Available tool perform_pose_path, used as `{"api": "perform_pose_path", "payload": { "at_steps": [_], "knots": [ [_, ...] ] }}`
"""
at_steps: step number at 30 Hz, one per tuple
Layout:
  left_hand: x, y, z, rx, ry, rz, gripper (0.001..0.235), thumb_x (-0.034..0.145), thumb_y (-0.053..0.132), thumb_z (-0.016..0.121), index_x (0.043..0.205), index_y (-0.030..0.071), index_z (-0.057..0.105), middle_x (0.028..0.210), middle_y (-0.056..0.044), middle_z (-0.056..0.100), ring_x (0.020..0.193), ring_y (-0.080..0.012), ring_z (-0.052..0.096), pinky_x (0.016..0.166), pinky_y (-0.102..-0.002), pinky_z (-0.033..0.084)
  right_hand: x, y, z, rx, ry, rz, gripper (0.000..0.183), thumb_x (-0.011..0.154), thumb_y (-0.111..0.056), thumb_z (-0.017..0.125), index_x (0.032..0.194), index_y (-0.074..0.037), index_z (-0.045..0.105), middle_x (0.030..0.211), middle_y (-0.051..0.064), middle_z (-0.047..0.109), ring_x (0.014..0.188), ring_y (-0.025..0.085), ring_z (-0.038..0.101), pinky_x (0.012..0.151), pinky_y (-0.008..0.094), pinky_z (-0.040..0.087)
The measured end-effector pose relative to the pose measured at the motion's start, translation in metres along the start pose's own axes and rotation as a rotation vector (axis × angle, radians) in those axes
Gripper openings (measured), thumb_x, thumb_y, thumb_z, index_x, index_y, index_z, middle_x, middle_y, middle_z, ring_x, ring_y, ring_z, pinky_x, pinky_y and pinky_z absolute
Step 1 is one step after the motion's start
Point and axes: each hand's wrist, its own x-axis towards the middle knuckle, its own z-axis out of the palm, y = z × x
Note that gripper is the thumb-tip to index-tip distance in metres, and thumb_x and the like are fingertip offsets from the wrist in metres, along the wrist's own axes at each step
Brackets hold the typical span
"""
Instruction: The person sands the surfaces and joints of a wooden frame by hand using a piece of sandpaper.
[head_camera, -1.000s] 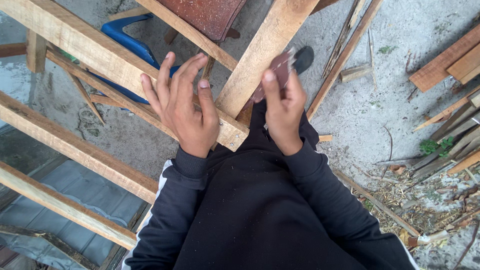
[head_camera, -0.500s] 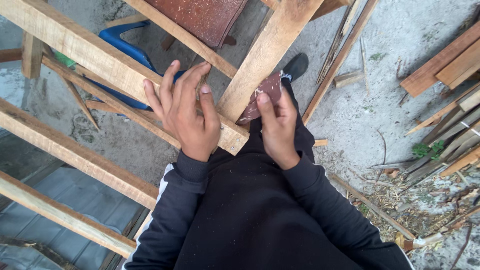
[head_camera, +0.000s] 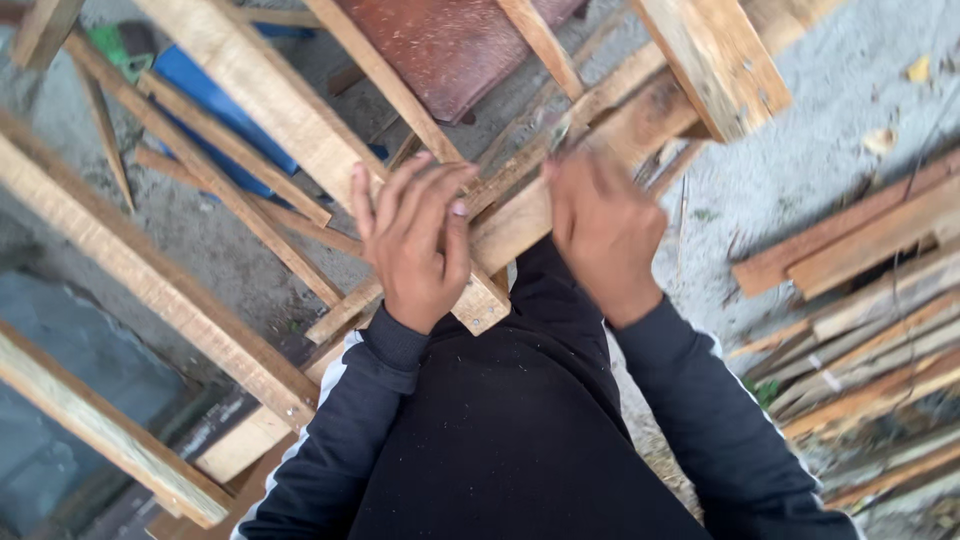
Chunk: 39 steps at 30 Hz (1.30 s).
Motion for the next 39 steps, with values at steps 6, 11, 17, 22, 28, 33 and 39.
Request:
{"api": "perform_pose_path", "payload": {
  "at_steps": [6, 11, 17, 22, 28, 33, 39],
  "knots": [
    [-0.034, -0.028, -0.058, -0.269, 0.024, -0.071, 0.023, 0.106, 0.02, 0.058, 0.124, 0.011, 0.071, 0.141, -0.007, 0.066, 0.149, -0.031, 0.047, 0.132, -0.05, 0.03, 0.0, 0.005, 0.002, -0.037, -0.095, -0.16, 0.022, 0.113, -0.019, 0.068, 0.094, -0.009, 0.063, 0.075, 0.008, 0.061, 0.057, 0.023, 0.055, 0.053, 0.038, 0.04],
    [-0.088, -0.076, -0.13, 0.016, 0.08, -0.244, 0.02, 0.108, 0.022, 0.062, 0.121, 0.011, 0.072, 0.14, -0.007, 0.068, 0.155, -0.0319, 0.042, 0.133, -0.052, 0.029, -0.004, -0.009, 0.02, 0.152, -0.314, -0.235, 0.015, 0.105, -0.017, 0.069, 0.096, -0.006, 0.071, 0.061, 0.002, 0.059, 0.043, 0.013, 0.048, 0.041, 0.033, 0.035],
    [-0.131, -0.147, -0.162, 0.09, -0.099, -0.069, 0.018, 0.102, 0.025, 0.068, 0.115, 0.018, 0.077, 0.144, -0.005, 0.066, 0.155, -0.0355, 0.036, 0.129, -0.058, 0.016, -0.028, -0.069, 0.005, 0.48, -0.327, 0.257, 0.014, 0.113, -0.015, 0.066, 0.105, -0.003, 0.065, 0.069, 0.002, 0.058, 0.057, 0.008, 0.055, 0.052, 0.027, 0.041],
    [-0.138, -0.168, -0.153, -0.027, -0.038, -0.035, 0.019, 0.104, 0.024, 0.068, 0.116, 0.017, 0.079, 0.138, -0.001, 0.07, 0.151, -0.0292, 0.043, 0.13, -0.052, 0.017, -0.053, -0.124, 0.012, 0.534, -0.298, 0.126, 0.021, 0.106, -0.015, 0.061, 0.121, -0.001, 0.058, 0.113, 0.011, 0.063, 0.102, 0.015, 0.061, 0.089, 0.028, 0.051],
    [-0.142, -0.17, -0.149, -0.132, 0.064, -0.058, 0.017, 0.103, 0.021, 0.067, 0.112, 0.013, 0.078, 0.128, -0.001, 0.075, 0.147, -0.0274, 0.047, 0.13, -0.047, 0.019, -0.082, -0.164, 0.024, -0.053, -0.154, -0.248, 0.031, 0.115, -0.005, 0.059, 0.145, -0.006, 0.054, 0.142, 0.016, 0.059, 0.136, 0.031, 0.056, 0.113, 0.043, 0.039],
    [-0.14, -0.17, -0.148, -0.147, 0.071, -0.044, 0.016, 0.104, 0.021, 0.067, 0.111, 0.013, 0.079, 0.125, -0.001, 0.076, 0.146, -0.0265, 0.048, 0.13, -0.047, 0.019, -0.152, -0.179, 0.073, 0.057, -0.43, -0.105, 0.054, 0.112, -0.028, 0.049, 0.161, -0.007, 0.038, 0.17, 0.014, 0.032, 0.162, 0.029, 0.02, 0.133, 0.051, 0.007],
    [-0.139, -0.17, -0.146, -0.124, 0.064, -0.014, 0.014, 0.104, 0.019, 0.067, 0.108, 0.013, 0.079, 0.122, 0.0, 0.076, 0.145, -0.0274, 0.049, 0.129, -0.049, 0.018, -0.162, -0.182, 0.078, -0.222, -0.437, -0.323, 0.048, 0.118, -0.04, 0.045, 0.162, -0.021, 0.048, 0.171, 0.002, 0.034, 0.16, 0.025, 0.012, 0.129, 0.047, -0.006]
  ]
}}
